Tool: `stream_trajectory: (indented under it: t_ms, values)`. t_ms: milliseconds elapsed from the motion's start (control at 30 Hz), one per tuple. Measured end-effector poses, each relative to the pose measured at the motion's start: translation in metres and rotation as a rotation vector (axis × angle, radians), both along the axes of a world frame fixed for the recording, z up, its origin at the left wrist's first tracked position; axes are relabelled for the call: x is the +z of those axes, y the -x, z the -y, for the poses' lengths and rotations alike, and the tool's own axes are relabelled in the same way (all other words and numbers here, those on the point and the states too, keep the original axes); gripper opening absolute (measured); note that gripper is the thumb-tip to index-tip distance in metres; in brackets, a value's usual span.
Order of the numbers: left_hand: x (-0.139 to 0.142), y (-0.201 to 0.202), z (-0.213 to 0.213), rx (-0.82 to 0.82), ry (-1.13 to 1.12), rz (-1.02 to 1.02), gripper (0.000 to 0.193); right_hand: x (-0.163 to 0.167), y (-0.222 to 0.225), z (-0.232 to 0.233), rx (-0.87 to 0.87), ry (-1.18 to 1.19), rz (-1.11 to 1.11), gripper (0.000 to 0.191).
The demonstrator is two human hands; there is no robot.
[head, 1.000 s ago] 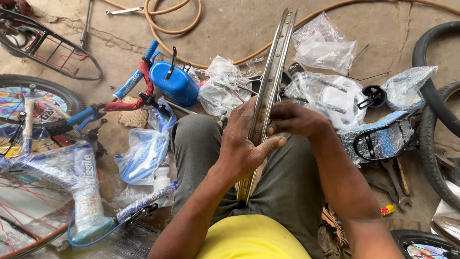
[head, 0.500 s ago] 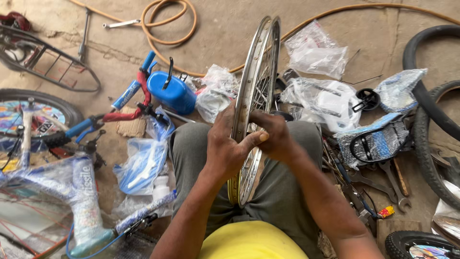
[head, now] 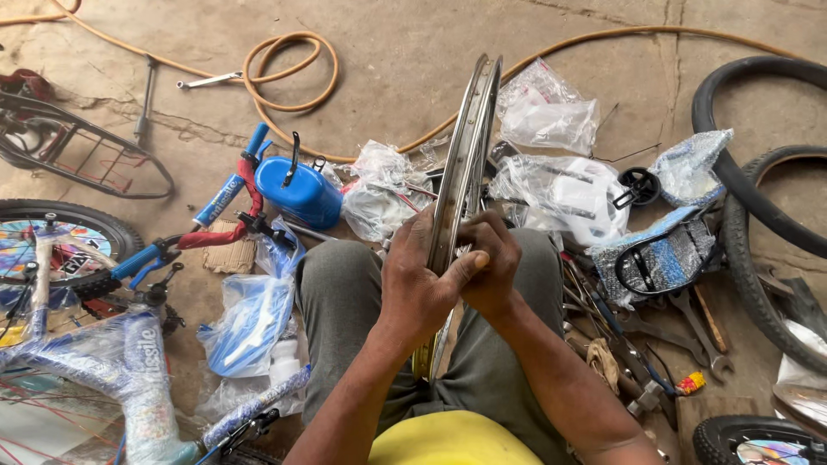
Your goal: The person sits on the ground and repeatedly taps the rim of a bicycle wheel with a small metal tool. They rotate the wheel to access different sections of the rim, continuing the tapping motion throughout the clip.
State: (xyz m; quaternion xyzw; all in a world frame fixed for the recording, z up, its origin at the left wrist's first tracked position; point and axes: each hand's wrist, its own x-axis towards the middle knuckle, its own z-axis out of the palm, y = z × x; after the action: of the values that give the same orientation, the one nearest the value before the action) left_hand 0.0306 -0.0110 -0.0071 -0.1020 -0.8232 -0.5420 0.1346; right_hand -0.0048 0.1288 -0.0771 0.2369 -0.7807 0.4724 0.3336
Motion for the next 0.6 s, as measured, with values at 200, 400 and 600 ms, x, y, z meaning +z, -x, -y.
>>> stream_trajectory:
  t_ms: [200, 400, 600]
  values:
    - [-0.004, -0.004, -0.003, -0.013, -0.036, -0.078, 0.081, 0.005, 0.008, -0.019, 0.235, 0.051, 0.087, 0.026]
    - [-0.005, 0.003, 0.007, 0.055, 0.038, 0.019, 0.077, -0.006, -0.004, -0.018, 0.274, 0.115, 0.318, 0.020]
    - [-0.008, 0.001, 0.004, 0.031, 0.054, 0.067, 0.077, -0.014, -0.025, -0.009, 0.456, 0.661, 0.609, 0.021]
